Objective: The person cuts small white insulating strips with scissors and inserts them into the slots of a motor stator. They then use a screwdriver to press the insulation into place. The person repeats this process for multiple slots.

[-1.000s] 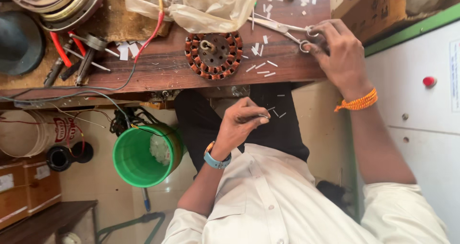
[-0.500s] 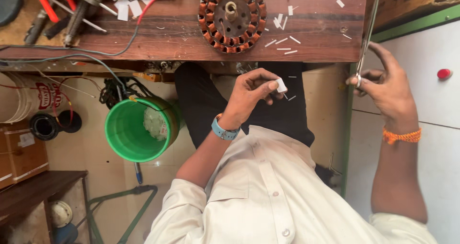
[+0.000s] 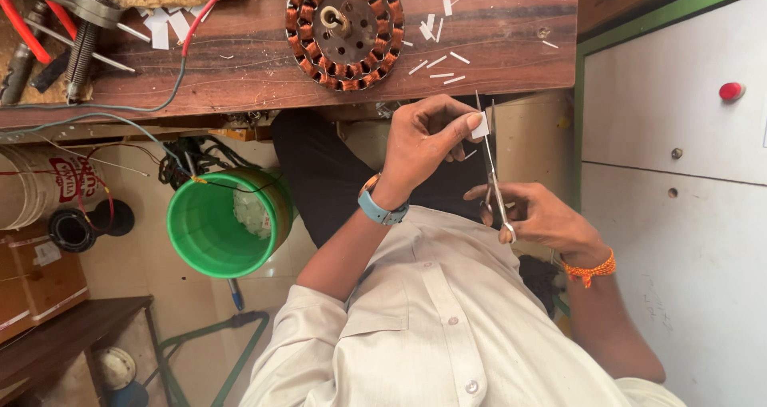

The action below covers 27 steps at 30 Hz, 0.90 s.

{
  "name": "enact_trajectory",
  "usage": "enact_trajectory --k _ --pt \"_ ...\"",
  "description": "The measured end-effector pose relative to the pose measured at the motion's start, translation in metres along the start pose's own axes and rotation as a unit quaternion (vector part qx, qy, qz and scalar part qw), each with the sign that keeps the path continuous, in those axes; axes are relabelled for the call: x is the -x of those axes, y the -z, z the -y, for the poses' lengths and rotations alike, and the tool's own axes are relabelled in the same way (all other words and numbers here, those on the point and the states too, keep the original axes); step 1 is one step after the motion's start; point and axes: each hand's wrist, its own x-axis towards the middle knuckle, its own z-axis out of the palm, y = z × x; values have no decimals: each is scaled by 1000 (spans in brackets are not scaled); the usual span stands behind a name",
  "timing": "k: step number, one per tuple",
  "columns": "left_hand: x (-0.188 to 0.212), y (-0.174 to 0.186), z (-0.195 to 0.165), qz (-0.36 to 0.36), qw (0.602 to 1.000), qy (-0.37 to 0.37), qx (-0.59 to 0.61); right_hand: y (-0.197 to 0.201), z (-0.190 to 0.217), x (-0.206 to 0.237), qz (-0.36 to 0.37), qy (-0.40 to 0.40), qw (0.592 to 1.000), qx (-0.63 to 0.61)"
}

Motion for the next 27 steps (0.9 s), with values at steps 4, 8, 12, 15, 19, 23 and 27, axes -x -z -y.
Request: enact_trajectory --k 4,8,12,15,19,23,27 --pt "7 0 2 -3 1000 21 -10 0 7 3 -10 -33 999 -19" --pt "7 1 3 0 1000 22 -7 0 5 3 -26 -26 999 -15" --pt "1 3 2 11 1000 25 8 1 -1 2 -55 -5 998 -29" --pt "-3 6 2 23 999 30 15 1 -5 6 -72 0 997 -43" --pt "-4 8 6 25 999 33 19 -2 -7 23 -95 -7 991 -89" --pt "2 8 8 3 999 13 40 -9 1 23 -191 139 967 -90" --pt "19 6 2 58 997 -26 -40 -16 19 1 -231 317 905 -165"
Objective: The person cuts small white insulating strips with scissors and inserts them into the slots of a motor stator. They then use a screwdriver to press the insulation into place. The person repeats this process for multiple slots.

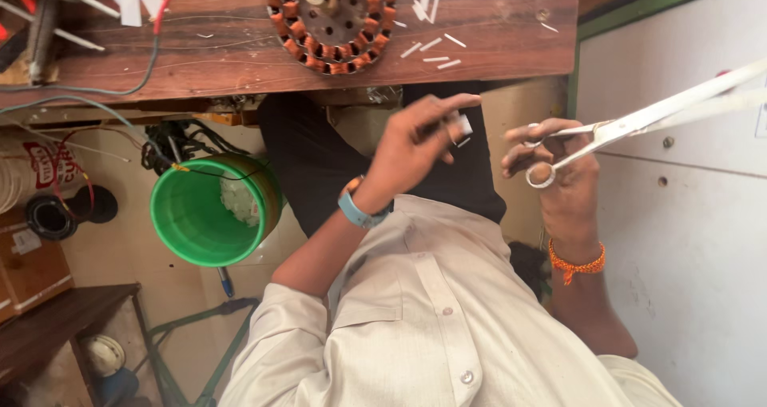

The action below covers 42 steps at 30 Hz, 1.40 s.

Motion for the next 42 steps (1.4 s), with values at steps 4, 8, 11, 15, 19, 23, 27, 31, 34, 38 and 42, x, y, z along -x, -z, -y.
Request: enact_trajectory --k 4,8,11,15,19,23,27,31,34,38,42 --pt "17 1 -14 27 994 45 -94 -24 -7 -17 -3 -57 996 70" --pt "29 1 -22 30 983 -31 -178 -36 -13 -19 12 -134 975 175" --pt "38 3 -20 36 953 -96 -286 -31 -13 -17 48 -178 956 229" --pt "46 0 -9 32 942 -111 -314 -15 -12 -17 72 -246 929 265" --pt "44 -5 8 11 955 -113 -276 -9 -16 -18 68 -242 935 250" --pt "34 -1 32 7 987 108 122 -15 -21 -19 57 -188 957 214" --pt "35 -2 45 -30 983 97 155 -31 -29 -17 29 -109 967 227" --pt "34 -10 36 -59 986 -21 155 -43 -32 -19 -11 -48 966 254" --pt "30 -15 21 -82 971 -171 -145 -47 -31 -27 -66 -16 961 268" --pt "16 -14 10 -108 988 -110 5 -45 -20 -37 -60 -1 985 163" --pt "8 -5 8 -71 989 -50 116 -41 -7 -37 -35 -22 997 58"
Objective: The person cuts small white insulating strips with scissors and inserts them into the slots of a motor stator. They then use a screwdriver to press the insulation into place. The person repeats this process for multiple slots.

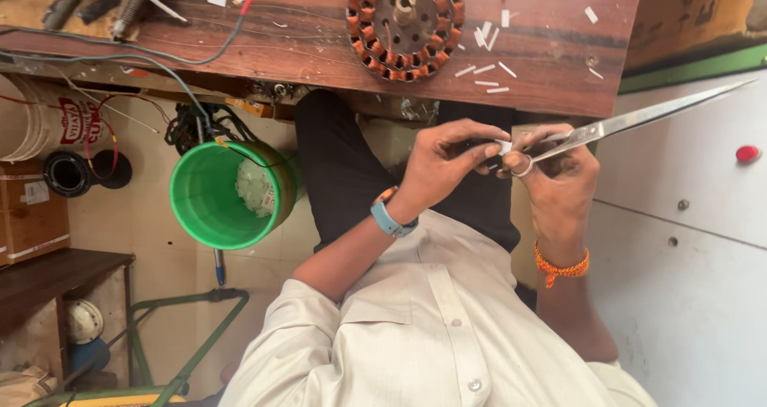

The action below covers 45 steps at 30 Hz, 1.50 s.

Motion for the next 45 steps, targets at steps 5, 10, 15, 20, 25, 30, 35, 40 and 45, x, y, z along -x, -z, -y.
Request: enact_trajectory --k 5,10,15,20,25,30,35,40,45 --pt "-2 5 -5 5 997 17 -76 9 5 1 46 -28 996 69" --pt "-9 13 -14 -31 992 44 -114 27 -1 7 148 -236 954 107" --pt "-12 12 -12 -73 993 34 -91 38 -18 23 288 -327 895 98" --pt "-13 12 -12 -86 990 21 -106 41 -27 25 296 -297 898 133" --pt "-12 13 -16 -93 989 12 -110 39 -20 26 273 -301 901 155" --pt "-15 12 -14 -94 990 17 -101 35 -16 26 264 -295 908 136" --pt "-19 15 -8 -94 992 18 -81 43 -14 31 245 -297 904 184" --pt "-22 26 -11 -109 992 4 -60 43 -18 33 250 -277 919 127" --pt "-10 34 -15 -54 991 74 95 30 -18 25 175 -155 971 44"
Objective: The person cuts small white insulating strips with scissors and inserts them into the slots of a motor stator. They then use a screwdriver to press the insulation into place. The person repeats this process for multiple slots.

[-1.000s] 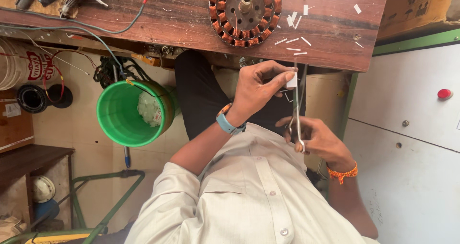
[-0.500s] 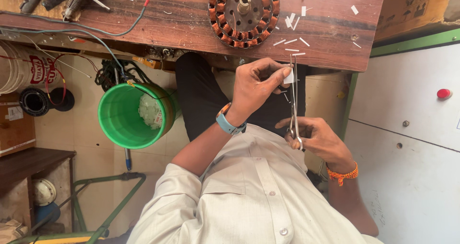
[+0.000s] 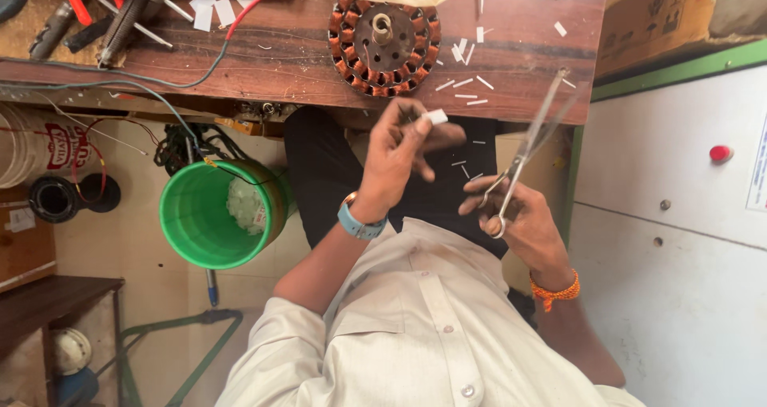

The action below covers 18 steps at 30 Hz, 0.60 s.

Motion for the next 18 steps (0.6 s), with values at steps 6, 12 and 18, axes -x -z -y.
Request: enact_trajectory --k 6,12,18 --pt "16 -1 2 -83 988 -33 -124 -13 16 -24 -75 21 992 95" --pt "2 11 2 -42 990 -43 -124 -10 25 -30 18 5 989 148" --pt "0 23 3 4 992 -8 -122 -22 15 -31 50 41 977 201"
